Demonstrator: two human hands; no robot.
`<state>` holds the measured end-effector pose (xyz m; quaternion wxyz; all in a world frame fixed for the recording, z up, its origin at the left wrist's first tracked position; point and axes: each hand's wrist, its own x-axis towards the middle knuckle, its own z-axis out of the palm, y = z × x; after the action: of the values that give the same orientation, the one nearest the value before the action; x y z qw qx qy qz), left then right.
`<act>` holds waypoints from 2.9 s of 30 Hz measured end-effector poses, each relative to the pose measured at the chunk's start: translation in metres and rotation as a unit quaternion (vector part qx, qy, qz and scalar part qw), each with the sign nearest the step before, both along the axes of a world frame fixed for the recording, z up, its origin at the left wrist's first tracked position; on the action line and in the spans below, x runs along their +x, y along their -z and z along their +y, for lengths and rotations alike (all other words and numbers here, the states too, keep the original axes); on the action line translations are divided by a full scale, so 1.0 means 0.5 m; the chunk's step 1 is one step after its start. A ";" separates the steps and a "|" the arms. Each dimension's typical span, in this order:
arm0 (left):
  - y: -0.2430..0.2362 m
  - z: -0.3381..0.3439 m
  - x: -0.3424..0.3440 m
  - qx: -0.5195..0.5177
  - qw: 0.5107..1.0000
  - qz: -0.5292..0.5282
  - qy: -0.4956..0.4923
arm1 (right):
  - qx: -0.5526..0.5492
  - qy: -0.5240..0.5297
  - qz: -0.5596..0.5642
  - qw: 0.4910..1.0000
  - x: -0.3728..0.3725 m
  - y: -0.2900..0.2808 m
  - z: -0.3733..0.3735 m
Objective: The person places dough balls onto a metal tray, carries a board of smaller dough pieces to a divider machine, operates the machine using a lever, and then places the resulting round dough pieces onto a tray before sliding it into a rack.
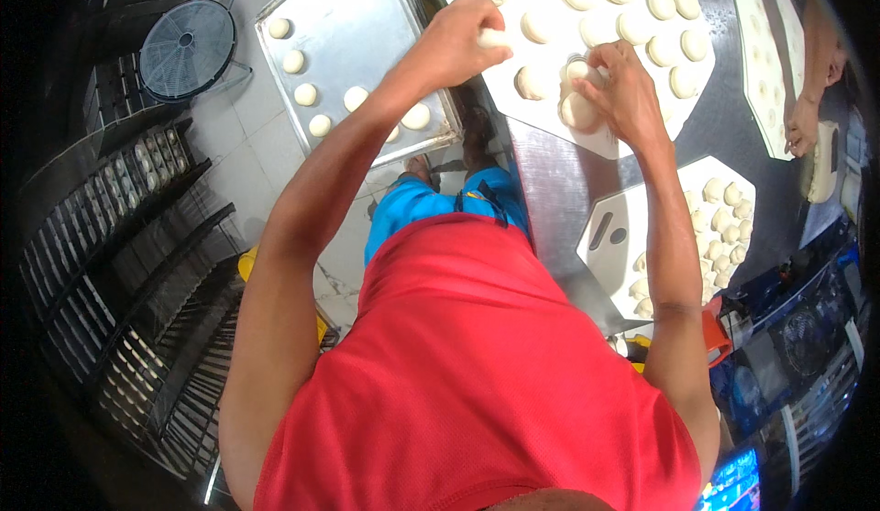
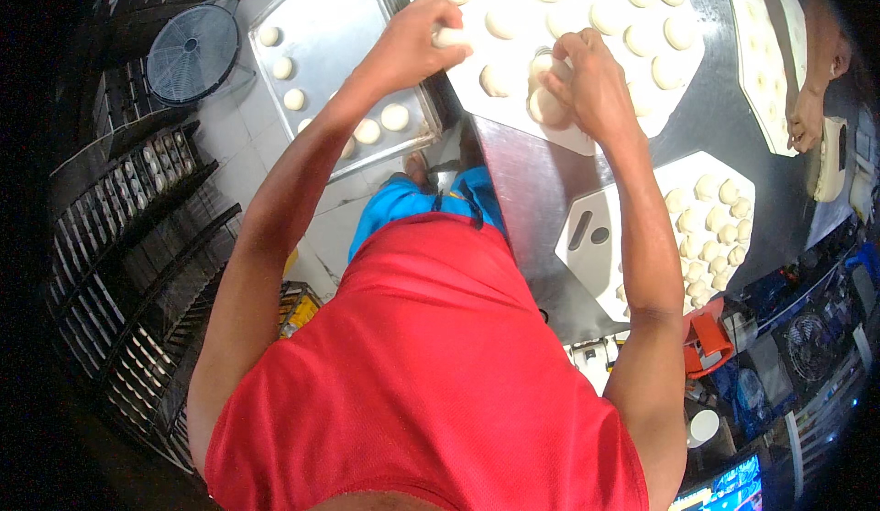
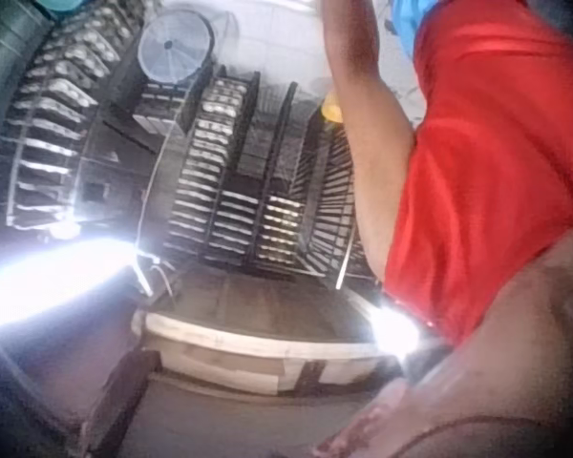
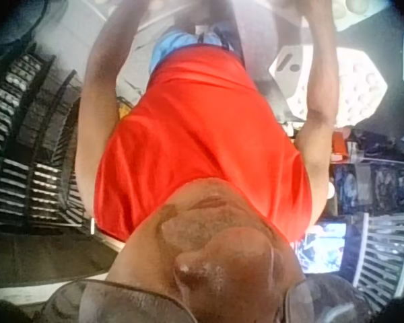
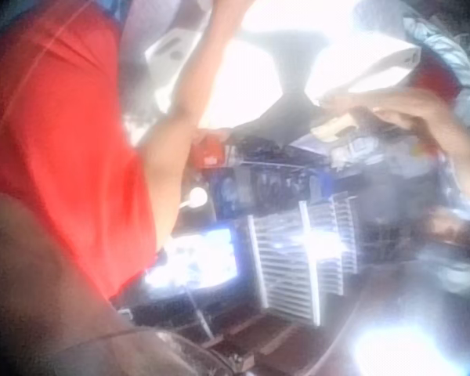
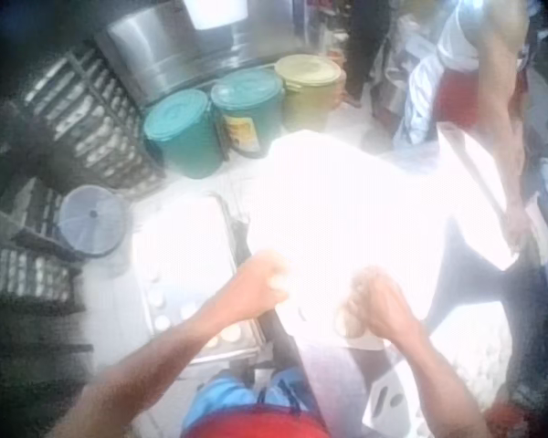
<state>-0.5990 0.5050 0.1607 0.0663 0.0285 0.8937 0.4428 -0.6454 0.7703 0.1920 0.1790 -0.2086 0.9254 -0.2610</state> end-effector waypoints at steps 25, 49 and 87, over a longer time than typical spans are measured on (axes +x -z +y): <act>0.184 -0.330 0.268 -0.013 0.880 -0.128 -0.457 | 0.007 0.056 -0.089 0.994 0.053 -0.095 -0.046; 0.237 -0.639 0.080 0.021 0.955 -0.054 -0.292 | -0.089 0.033 -0.276 0.956 0.075 0.222 -0.676; 0.026 -0.036 -0.023 0.153 0.976 0.087 -0.126 | -0.281 0.139 -0.088 0.946 -0.207 0.051 -0.230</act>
<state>-0.6106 0.4868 0.1479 -0.0736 -0.0362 0.8141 0.5749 -0.7487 0.6554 0.1666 0.1554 -0.0957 0.8152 -0.5497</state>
